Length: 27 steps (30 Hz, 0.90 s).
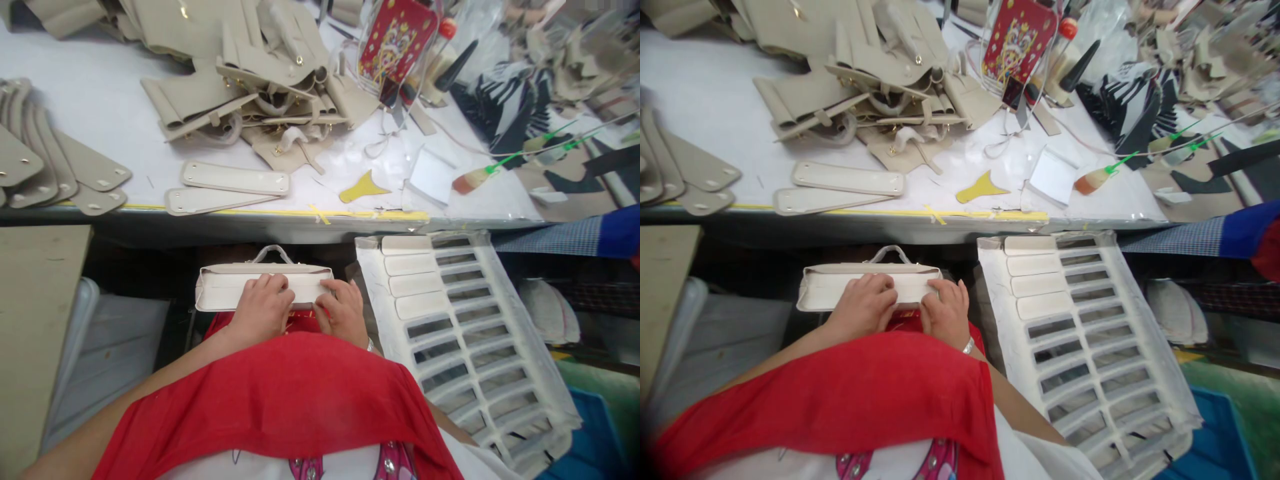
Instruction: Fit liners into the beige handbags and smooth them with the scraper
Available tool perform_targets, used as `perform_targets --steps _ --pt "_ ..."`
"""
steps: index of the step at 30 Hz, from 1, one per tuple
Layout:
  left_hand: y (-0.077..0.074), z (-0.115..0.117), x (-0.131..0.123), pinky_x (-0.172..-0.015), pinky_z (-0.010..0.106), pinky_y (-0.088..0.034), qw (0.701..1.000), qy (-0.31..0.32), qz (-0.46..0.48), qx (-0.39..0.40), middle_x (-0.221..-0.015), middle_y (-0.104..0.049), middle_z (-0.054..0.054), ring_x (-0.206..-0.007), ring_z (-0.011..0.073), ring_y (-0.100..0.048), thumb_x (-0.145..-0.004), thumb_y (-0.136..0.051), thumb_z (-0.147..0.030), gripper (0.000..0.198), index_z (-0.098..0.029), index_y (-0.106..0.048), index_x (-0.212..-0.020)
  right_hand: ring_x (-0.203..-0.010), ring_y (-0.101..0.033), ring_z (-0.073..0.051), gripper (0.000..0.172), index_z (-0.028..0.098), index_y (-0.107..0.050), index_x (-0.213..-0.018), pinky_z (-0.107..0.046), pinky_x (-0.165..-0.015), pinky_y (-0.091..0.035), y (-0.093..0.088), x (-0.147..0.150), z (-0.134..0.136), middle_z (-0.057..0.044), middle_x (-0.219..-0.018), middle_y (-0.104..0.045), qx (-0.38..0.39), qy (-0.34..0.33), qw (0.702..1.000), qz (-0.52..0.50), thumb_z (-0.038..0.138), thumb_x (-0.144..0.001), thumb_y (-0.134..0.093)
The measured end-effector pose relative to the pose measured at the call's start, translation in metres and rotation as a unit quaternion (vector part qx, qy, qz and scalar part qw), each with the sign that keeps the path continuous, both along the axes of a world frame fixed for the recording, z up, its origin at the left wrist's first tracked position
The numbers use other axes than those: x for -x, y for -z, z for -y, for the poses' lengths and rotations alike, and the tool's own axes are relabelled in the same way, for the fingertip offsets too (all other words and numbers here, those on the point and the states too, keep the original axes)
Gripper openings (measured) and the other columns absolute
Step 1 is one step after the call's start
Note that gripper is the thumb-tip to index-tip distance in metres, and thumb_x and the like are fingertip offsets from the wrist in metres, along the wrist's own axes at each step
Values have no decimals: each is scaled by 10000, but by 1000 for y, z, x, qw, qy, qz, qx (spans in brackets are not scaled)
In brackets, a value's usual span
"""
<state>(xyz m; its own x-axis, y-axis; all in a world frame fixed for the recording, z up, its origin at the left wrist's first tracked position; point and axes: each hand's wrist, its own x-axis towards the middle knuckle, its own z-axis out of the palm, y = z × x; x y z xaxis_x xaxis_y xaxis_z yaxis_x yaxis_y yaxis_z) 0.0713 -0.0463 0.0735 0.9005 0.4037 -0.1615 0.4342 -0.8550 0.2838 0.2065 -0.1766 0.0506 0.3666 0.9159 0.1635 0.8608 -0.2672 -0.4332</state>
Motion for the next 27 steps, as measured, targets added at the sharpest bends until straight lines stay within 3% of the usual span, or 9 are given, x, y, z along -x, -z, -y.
perform_targets --steps 7,16,27 --pt "1 -5 0 -755 388 -381 999 -26 2 43 -1042 -537 89 -935 244 -455 -811 -505 -237 113 -169 -595 -814 -1072 -495 -208 69 209 -556 -743 -445 -1035 -235 6 4 0 -70 -1113 -580 -19 45 999 -18 253 -794 -546" --pt "6 -14 8 -750 371 -378 994 12 59 93 -976 -537 60 -903 221 -467 -797 -552 -270 120 -180 -606 -738 -1107 -465 -213 52 206 -548 -731 -424 -1008 -279 2 6 6 -72 -1106 -568 2 6 999 -33 231 -777 -543" --pt "0 -6 1 -705 377 -363 999 -6 29 38 -979 -528 78 -907 245 -460 -807 -506 -237 124 -186 -617 -783 -1071 -475 -225 53 202 -542 -739 -412 -965 -327 4 9 0 -76 -1060 -566 -14 42 999 -19 227 -786 -540"
